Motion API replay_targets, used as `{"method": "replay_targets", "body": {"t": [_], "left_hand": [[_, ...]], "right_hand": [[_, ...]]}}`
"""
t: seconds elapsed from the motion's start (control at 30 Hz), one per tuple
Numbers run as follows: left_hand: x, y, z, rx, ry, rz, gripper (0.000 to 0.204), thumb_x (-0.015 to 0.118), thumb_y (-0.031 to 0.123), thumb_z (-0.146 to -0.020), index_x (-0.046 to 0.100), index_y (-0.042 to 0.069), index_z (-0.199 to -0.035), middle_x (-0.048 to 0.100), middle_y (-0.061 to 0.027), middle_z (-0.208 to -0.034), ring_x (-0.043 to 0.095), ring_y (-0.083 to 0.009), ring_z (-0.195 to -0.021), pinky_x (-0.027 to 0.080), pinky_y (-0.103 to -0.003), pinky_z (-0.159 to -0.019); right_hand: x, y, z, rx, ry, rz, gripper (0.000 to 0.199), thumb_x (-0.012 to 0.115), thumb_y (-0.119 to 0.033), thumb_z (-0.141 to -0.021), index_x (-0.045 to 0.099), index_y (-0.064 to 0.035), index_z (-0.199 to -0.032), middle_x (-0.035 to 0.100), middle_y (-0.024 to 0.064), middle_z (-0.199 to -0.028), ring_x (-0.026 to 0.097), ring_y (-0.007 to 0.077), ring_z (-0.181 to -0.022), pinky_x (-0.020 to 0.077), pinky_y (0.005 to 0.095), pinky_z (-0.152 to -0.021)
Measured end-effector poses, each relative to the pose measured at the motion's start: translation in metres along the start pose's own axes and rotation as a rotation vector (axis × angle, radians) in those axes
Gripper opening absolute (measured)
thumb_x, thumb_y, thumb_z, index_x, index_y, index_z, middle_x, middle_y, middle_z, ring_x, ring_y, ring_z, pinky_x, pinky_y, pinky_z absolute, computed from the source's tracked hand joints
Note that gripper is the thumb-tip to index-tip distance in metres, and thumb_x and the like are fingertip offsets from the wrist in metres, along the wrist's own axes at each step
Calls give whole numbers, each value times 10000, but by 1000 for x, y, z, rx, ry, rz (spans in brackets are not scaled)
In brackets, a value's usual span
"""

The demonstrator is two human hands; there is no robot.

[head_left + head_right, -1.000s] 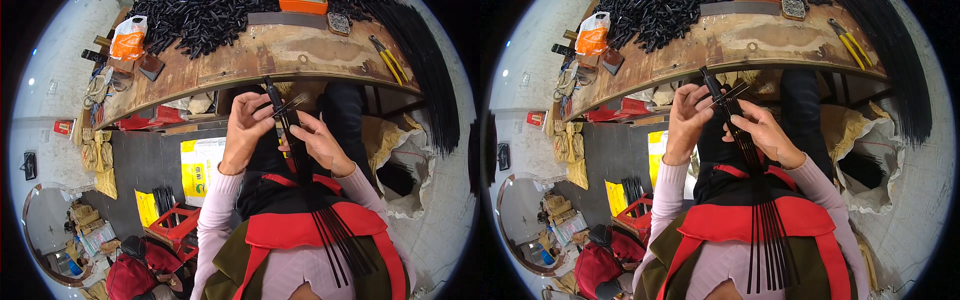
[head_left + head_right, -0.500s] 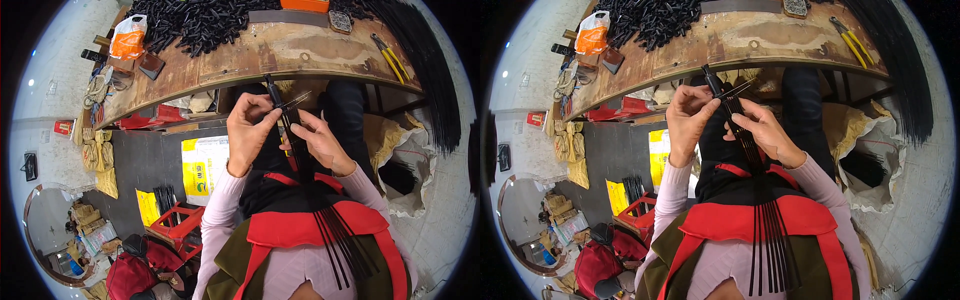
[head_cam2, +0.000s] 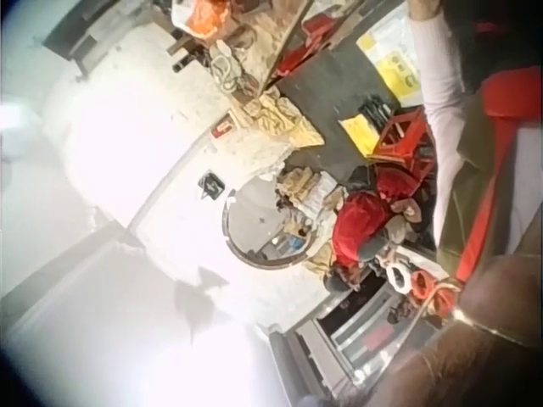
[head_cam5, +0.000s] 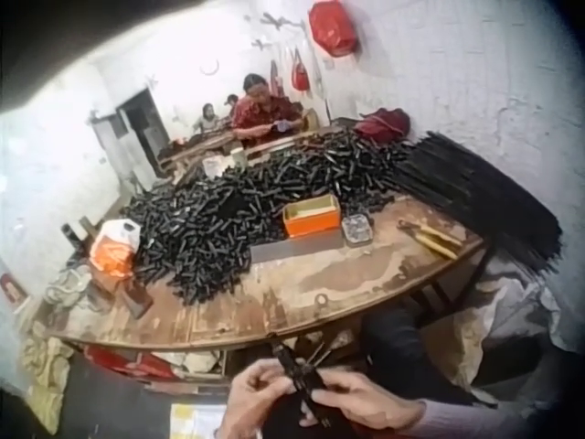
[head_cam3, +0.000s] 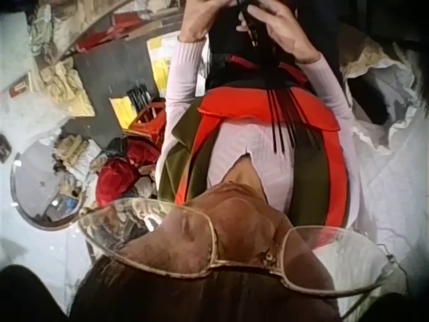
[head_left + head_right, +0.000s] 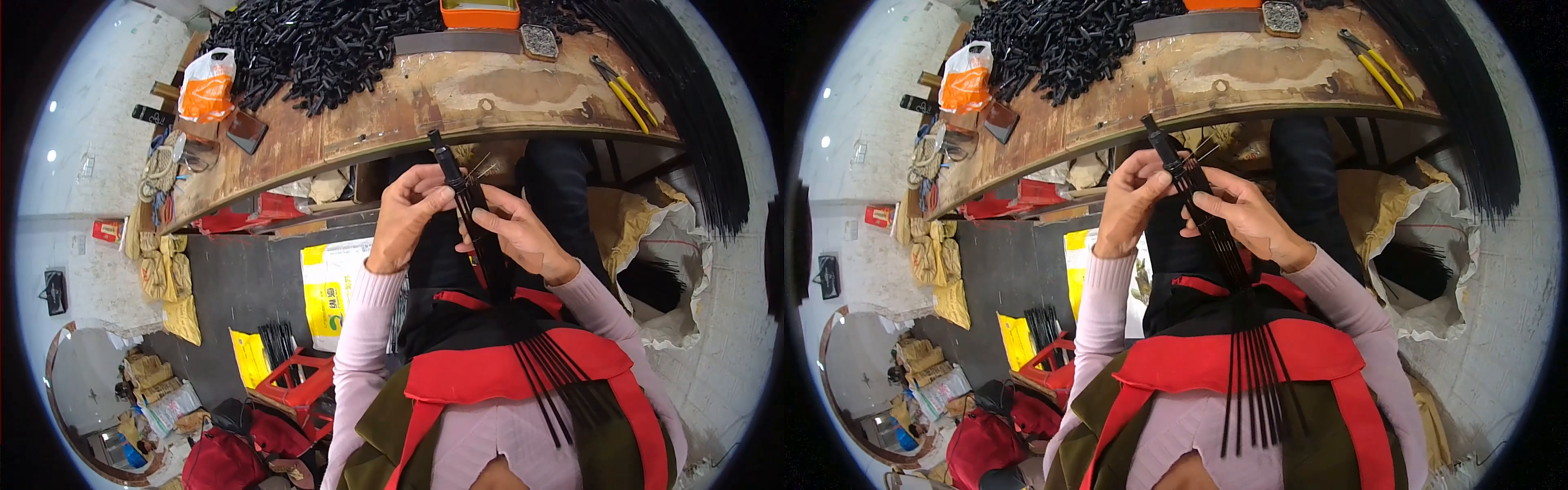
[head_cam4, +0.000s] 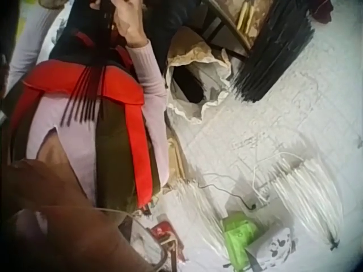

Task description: Assembling bundles of black wires into plastic base components using pliers.

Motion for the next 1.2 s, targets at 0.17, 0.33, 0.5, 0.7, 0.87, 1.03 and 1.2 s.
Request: {"method": "replay_targets", "body": {"t": [0.17, 0.33, 0.5, 0.7, 0.87, 1.03, 1.2], "left_hand": [[4, 33, 15, 127, 108, -307, 312, 686, -30, -850, 601, -40, -1151, 620, -87, -1157, 614, -130, -1010, 504, -272, -867], [18, 49, 31, 185, 182, -272, 342, 682, 20, -834, 581, -29, -1157, 614, -63, -1053, 617, -130, -898, 522, -273, -789], [4, 38, 26, 139, 158, -197, 369, 590, 23, -923, 504, -23, -1280, 619, -69, -1070, 631, -144, -906, 546, -264, -745], [15, 33, 15, 49, 132, -75, 341, 555, 13, -942, 506, 5, -1279, 620, -54, -1094, 631, -134, -927, 543, -260, -778], [20, 34, 8, -6, 74, -41, 325, 527, 24, -963, 495, 8, -1286, 621, -52, -1092, 627, -132, -933, 535, -262, -789], [11, 32, 8, -19, 100, -34, 368, 567, 99, -970, 470, 14, -1314, 621, -62, -1100, 631, -160, -961, 533, -295, -814], [21, 40, 5, 25, 5, -66, 413, 607, 117, -950, 461, 12, -1321, 623, -87, -1109, 638, -206, -1006, 541, -336, -838]], "right_hand": [[18, -24, -4, -177, -41, 184, 330, 509, -112, -1004, 489, 7, -1312, 612, 77, -1044, 624, 156, -909, 548, 361, -846], [20, -26, -1, -372, 15, 402, 300, 487, -68, -997, 474, 12, -1285, 607, 78, -1061, 628, 153, -906, 496, 281, -841], [21, -30, -2, -371, 42, 370, 260, 530, -44, -965, 477, -15, -1218, 576, 52, -1100, 534, 87, -1039, 438, 256, -904], [12, -26, -18, -289, -13, 288, 200, 544, -23, -944, 515, -12, -1141, 579, 29, -1071, 540, 85, -1009, 428, 245, -912], [10, -29, -23, -249, -34, 225, 172, 560, -46, -948, 556, 1, -1113, 591, 16, -1036, 541, 75, -972, 434, 234, -877], [13, -28, -25, -191, -58, 122, 154, 578, -66, -949, 580, 9, -1084, 604, 1, -963, 544, 62, -896, 438, 223, -801], [9, -30, -26, -175, -30, 149, 148, 593, -87, -945, 594, 4, -1062, 609, 0, -936, 542, 56, -874, 427, 213, -772]]}}
Point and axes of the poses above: each hand's wrist, its own z-axis away from the middle knuckle, its own x-axis out of the palm, y = z × x, the point moved 10 cm from there along -z, towards the middle knuckle
